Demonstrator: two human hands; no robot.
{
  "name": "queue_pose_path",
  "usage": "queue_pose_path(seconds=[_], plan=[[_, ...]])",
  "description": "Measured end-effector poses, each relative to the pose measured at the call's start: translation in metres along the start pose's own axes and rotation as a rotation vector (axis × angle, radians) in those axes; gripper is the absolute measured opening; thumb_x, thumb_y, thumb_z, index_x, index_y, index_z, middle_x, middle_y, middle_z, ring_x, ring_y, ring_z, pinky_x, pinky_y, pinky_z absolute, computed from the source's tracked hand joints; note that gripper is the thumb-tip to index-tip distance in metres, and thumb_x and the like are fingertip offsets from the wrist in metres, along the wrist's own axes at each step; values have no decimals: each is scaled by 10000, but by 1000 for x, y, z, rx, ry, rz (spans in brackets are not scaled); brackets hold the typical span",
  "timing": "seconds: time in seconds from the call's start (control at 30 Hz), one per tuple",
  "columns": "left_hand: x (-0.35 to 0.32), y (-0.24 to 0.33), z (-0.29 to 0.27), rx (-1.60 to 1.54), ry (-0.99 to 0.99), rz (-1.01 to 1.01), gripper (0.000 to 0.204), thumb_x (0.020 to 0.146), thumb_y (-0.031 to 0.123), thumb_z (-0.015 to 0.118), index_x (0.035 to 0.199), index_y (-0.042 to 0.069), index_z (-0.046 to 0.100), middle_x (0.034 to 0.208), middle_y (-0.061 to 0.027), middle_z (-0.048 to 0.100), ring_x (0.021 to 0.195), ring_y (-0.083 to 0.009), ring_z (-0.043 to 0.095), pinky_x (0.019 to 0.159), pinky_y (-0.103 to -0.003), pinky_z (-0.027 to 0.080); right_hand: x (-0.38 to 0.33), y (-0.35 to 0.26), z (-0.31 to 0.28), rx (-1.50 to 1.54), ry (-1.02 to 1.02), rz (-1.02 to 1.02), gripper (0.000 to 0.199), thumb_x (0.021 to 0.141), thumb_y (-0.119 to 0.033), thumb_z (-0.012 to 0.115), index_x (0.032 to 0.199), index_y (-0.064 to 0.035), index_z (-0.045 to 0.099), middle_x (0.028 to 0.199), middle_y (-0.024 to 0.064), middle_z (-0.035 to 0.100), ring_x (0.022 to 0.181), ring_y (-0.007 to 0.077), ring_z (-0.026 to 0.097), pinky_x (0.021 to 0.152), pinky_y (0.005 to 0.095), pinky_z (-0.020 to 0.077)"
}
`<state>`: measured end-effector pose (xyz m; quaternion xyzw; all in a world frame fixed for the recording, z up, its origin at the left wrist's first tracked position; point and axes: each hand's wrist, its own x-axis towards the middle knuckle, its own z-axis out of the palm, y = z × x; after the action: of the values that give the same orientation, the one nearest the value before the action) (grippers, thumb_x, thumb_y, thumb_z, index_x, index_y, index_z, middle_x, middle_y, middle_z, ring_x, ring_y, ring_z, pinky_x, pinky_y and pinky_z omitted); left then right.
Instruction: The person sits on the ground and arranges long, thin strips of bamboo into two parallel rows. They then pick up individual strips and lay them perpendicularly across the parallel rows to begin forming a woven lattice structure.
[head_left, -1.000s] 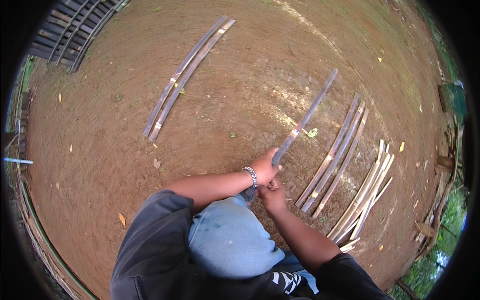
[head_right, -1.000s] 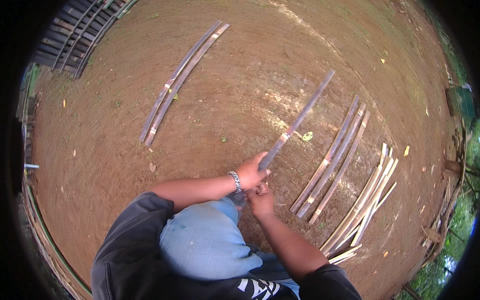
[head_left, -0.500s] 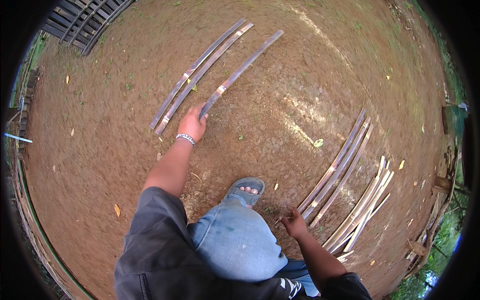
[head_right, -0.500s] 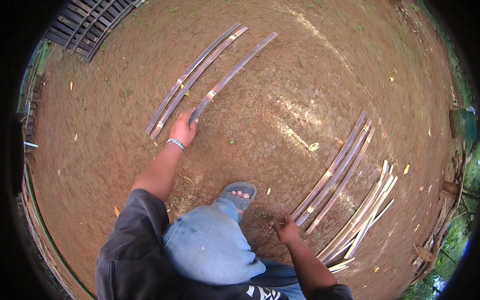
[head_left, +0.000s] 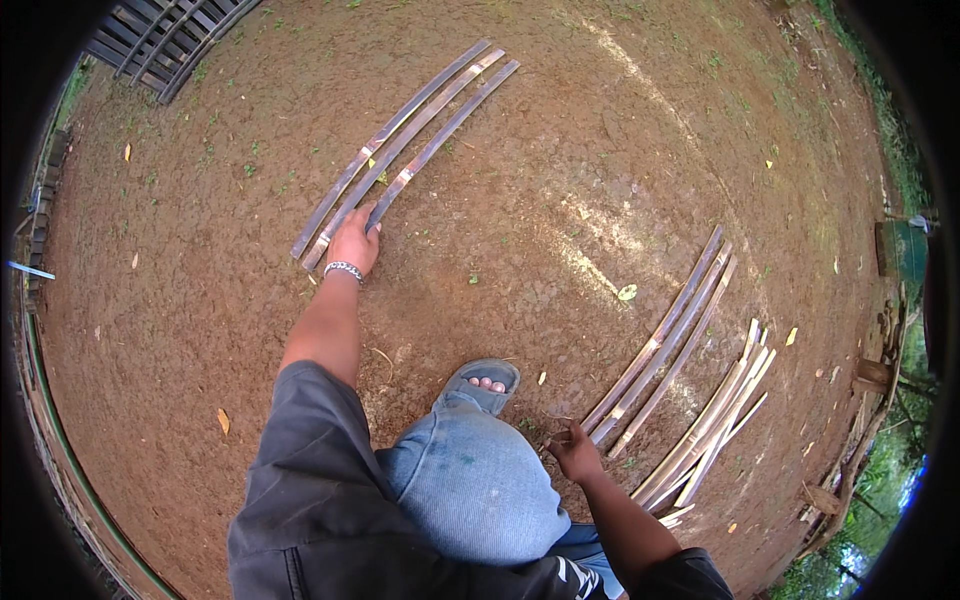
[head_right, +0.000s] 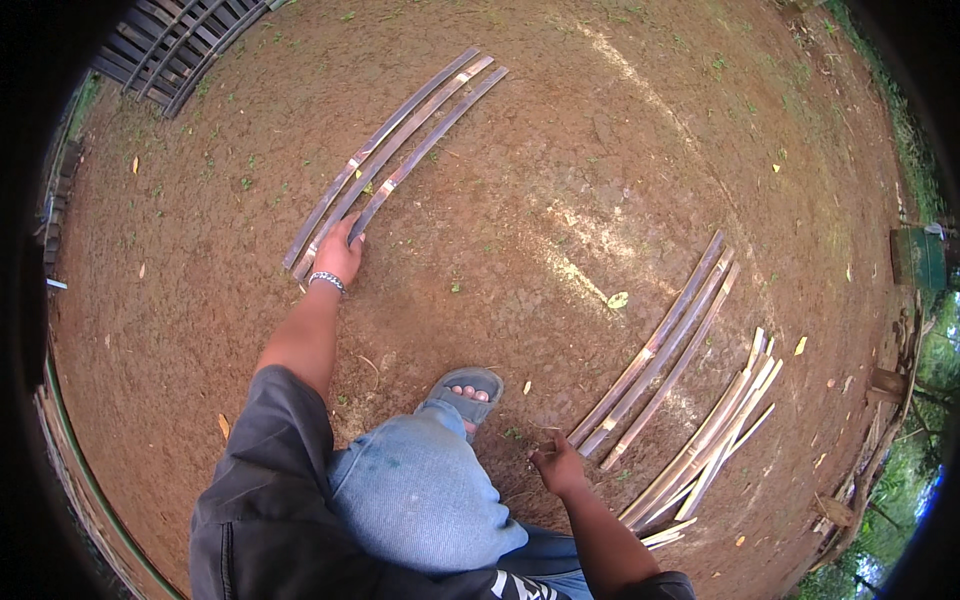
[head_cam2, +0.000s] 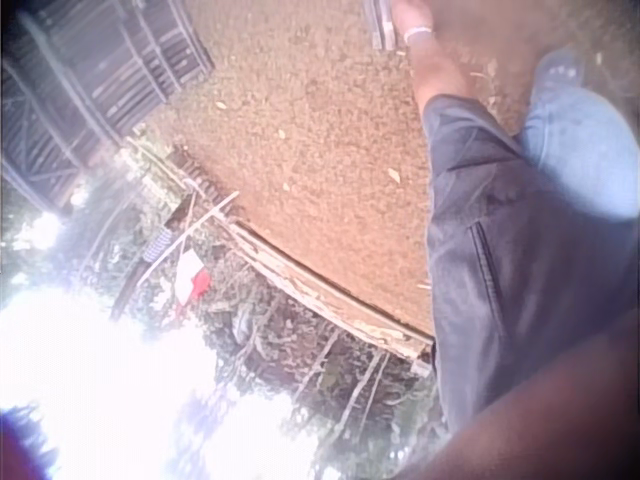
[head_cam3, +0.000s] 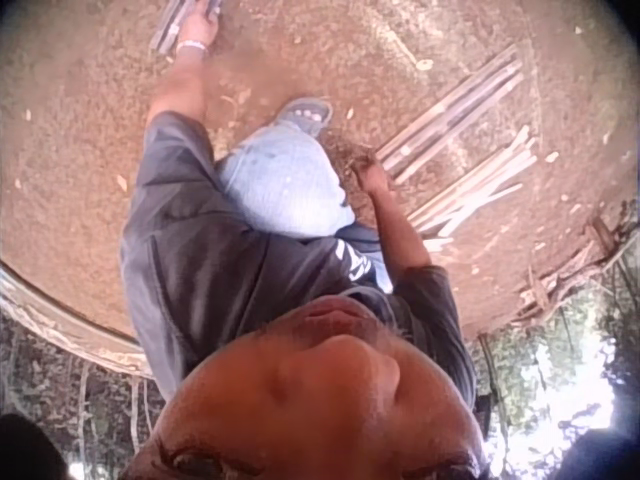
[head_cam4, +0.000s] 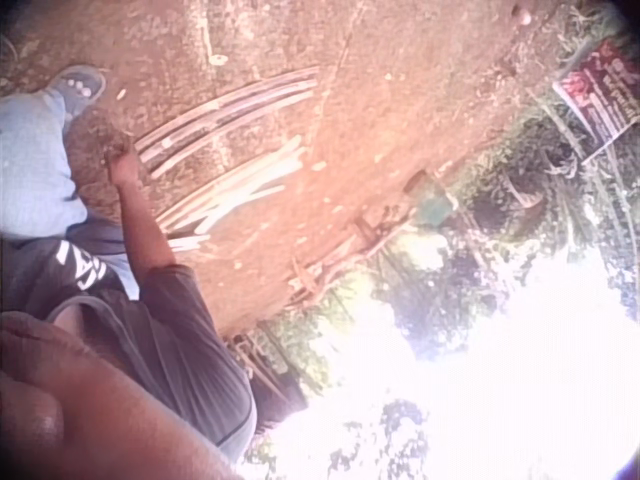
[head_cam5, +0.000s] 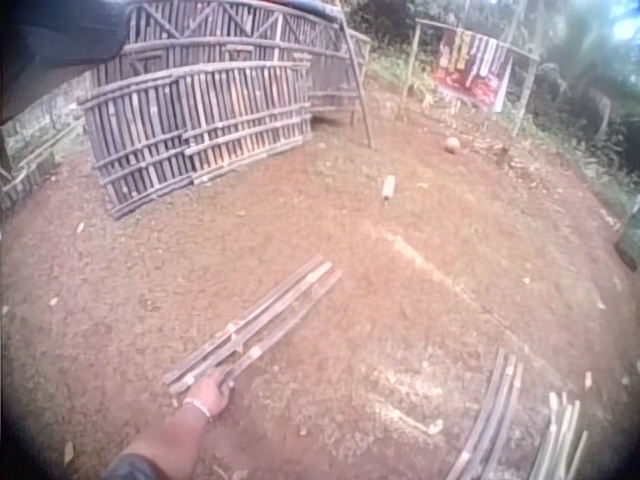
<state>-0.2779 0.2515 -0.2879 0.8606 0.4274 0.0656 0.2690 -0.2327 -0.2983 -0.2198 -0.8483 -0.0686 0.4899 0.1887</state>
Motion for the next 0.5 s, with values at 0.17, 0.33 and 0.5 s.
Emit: queue_pose_path(seconds=[0.17,0.33,0.5], plan=[[1,-2,7,50,25,-58,426,920,183,656,1338,132,597,1275,-190,613,1181,-399,588,1019,-467,477,0,3,-8,-35,19,2,663,855,-366,772,1383,-65,506,1103,169,722,1011,328,712,888,392,550],[-1,6,14,112,83,-126,404,908,186,646,1311,168,639,1230,-172,621,1154,-380,605,978,-470,506,-3,21,-12,-124,53,34,707,845,-383,773,1427,-101,488,1115,161,721,1015,332,711,901,404,547],[1,4,18,270,169,-123,384,897,210,656,1280,193,680,1209,-126,639,1176,-329,590,1000,-465,485,3,44,-7,-145,25,87,731,843,-389,771,1436,-79,479,1134,160,720,1026,328,708,911,404,543]])
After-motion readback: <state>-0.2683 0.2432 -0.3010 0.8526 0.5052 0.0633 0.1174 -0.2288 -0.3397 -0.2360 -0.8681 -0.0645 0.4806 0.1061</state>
